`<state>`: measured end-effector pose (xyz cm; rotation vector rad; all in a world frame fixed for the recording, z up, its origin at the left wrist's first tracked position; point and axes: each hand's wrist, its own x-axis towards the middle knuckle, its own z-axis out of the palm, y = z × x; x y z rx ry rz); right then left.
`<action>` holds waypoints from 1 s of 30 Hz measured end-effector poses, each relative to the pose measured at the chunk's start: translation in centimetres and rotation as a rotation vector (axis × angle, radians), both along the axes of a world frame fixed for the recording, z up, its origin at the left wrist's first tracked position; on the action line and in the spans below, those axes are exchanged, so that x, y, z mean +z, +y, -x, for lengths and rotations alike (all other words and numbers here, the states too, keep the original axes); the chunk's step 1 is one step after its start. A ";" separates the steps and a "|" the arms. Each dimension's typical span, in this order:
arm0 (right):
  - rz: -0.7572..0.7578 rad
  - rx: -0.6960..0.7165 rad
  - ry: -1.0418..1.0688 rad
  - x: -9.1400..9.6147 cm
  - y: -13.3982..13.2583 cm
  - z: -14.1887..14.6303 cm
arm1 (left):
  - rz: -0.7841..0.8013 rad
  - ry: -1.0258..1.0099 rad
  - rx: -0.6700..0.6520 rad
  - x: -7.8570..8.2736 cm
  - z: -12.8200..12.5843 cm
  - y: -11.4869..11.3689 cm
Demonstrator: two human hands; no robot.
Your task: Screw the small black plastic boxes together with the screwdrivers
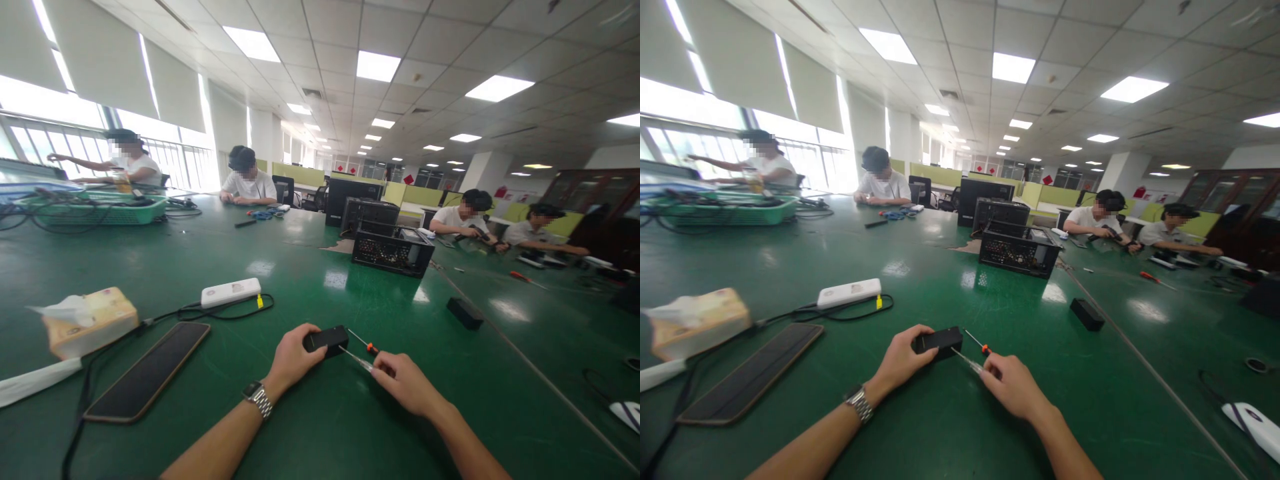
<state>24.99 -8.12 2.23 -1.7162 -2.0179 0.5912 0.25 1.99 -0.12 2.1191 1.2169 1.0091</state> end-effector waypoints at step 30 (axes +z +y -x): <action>-0.502 -0.048 -0.162 -0.6 -0.4 2.3 | 0.002 -0.005 -0.103 -0.2 -0.7 -0.7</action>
